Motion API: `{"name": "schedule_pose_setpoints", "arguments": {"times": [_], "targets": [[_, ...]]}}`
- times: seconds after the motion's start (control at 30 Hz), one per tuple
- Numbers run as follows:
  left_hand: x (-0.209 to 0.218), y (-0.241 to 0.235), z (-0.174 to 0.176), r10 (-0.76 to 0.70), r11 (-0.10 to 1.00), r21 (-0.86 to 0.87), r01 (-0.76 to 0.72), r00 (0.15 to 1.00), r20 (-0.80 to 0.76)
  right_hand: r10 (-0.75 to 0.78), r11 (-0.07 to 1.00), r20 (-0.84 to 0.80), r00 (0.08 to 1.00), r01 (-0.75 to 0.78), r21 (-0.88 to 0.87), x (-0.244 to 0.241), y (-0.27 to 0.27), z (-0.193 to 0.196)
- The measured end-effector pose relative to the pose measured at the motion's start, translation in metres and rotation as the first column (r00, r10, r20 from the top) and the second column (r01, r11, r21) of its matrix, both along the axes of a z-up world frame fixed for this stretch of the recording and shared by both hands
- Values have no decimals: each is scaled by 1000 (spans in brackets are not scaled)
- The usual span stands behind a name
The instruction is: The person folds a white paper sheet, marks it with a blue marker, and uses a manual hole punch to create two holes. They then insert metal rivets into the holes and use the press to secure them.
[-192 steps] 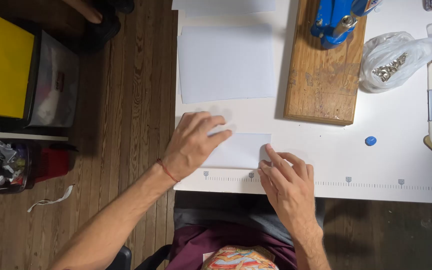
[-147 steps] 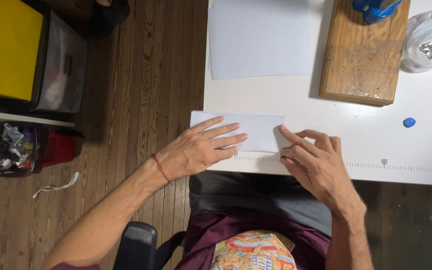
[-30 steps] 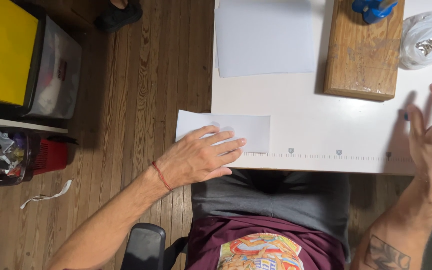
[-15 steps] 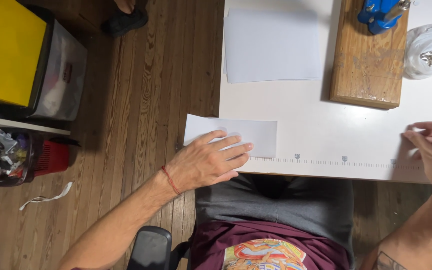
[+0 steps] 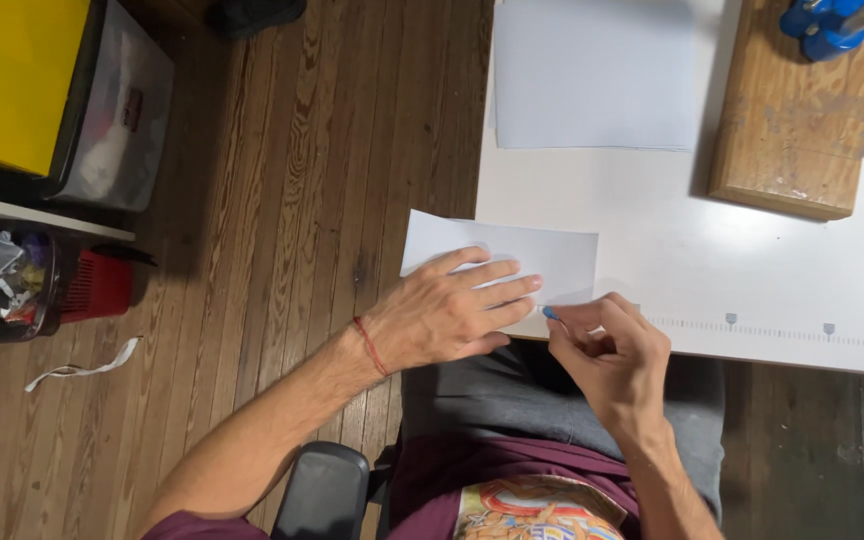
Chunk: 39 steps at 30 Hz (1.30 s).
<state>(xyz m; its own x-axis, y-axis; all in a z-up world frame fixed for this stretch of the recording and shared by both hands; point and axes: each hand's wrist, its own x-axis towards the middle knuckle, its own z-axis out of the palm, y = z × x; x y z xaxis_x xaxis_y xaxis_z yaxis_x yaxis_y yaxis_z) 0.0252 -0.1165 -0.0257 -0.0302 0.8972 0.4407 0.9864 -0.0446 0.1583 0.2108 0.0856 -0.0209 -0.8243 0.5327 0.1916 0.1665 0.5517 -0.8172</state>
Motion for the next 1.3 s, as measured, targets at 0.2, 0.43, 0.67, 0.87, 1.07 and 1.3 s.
{"name": "schedule_pose_setpoints", "arguments": {"times": [0.2,0.43,0.67,0.87,1.07,1.3], "targets": [[0,0,-7,3,999,50,-5,999,34,-31,988,-6,1000,31,153,-9,-14,8],[0,0,-8,-4,999,54,2,999,50,-30,978,-23,999,35,206,-13,-19,1],[3,4,-13,-16,998,59,13,999,49,-64,958,-31,997,70,277,-14,-27,-3],[5,5,-10,-18,998,56,15,998,52,-73,958,-26,997,77,276,-15,-26,-6],[3,2,-2,-6,999,41,5,1000,14,-32,980,-5,999,32,195,-22,-19,2],[2,2,0,-7,998,55,6,1000,11,-57,998,-40,998,58,25,-21,-18,3]]}}
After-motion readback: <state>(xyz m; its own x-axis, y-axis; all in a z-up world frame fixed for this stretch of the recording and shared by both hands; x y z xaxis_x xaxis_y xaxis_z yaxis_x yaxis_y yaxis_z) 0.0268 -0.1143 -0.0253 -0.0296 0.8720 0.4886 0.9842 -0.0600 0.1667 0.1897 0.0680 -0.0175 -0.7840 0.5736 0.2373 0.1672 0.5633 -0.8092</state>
